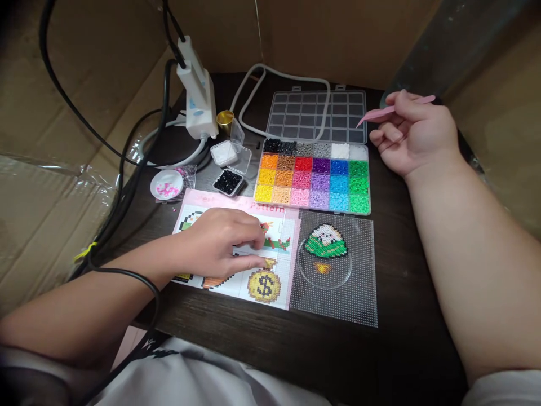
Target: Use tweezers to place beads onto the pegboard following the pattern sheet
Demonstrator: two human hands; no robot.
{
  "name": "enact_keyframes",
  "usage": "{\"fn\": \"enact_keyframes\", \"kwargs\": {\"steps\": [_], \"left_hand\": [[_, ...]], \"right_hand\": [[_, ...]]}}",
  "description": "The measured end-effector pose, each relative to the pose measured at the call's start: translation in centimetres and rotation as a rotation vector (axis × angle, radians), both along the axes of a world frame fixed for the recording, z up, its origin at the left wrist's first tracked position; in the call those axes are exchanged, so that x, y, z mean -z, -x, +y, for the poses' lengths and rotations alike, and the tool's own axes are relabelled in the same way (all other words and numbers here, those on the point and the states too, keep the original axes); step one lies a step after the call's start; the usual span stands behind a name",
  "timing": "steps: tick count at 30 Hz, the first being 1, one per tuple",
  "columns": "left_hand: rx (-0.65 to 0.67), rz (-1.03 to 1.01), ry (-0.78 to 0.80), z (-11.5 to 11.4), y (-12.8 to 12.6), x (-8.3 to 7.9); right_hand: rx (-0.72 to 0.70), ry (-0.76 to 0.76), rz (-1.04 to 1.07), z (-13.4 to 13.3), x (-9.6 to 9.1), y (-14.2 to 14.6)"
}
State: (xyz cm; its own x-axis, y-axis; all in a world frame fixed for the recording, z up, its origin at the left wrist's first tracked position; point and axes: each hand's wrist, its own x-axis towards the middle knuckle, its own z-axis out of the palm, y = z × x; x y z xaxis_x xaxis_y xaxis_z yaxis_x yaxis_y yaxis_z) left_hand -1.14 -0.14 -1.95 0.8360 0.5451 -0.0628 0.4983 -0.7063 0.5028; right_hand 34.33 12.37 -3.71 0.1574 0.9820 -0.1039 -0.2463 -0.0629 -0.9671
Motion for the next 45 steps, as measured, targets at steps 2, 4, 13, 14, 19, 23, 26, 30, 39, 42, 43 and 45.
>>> {"fn": "enact_keyframes", "kwargs": {"steps": [2,4,13,14,19,23,26,30,39,42,43,45], "left_hand": [[0.003,0.006,-0.005,0.0,0.0,0.0],[0.007,0.005,-0.010,0.0,0.1,0.1],[0.006,-0.049,-0.026,0.0,0.2,0.5],[0.005,-0.057,-0.026,0.0,0.2,0.6],[-0.005,-0.080,-0.013,-0.2,0.3,0.5],[-0.015,-0.102,-0.033,-0.3,0.6,0.6],[-0.022,-0.107,-0.055,-0.4,0.7,0.9],[-0.017,-0.108,-0.058,-0.4,0.8,0.9],[-0.031,-0.120,-0.058,-0.4,0.8,0.8],[-0.027,-0.121,-0.056,-0.4,0.8,0.8],[-0.026,-0.120,-0.055,-0.4,0.8,0.8],[-0.022,-0.119,-0.052,-0.4,0.8,0.8]], "right_hand": [[0.010,0.011,0.004,0.1,0.1,-0.1],[0.030,0.027,0.011,0.1,0.2,-0.2],[0.147,0.024,0.045,0.3,0.1,0.4],[0.172,0.035,0.061,0.3,0.0,0.6],[0.201,0.045,0.083,0.3,-0.3,1.1],[0.204,0.032,0.119,0.4,0.3,0.9],[0.167,-0.029,0.128,0.8,0.9,0.6],[0.055,-0.104,0.059,1.1,1.2,-0.3],[-0.051,-0.195,0.177,0.2,0.4,-1.0],[-0.047,-0.195,0.232,-0.4,-0.2,-0.2],[-0.046,-0.188,0.250,-0.5,-0.4,0.0],[-0.053,-0.152,0.271,-0.8,-0.7,0.6]]}}
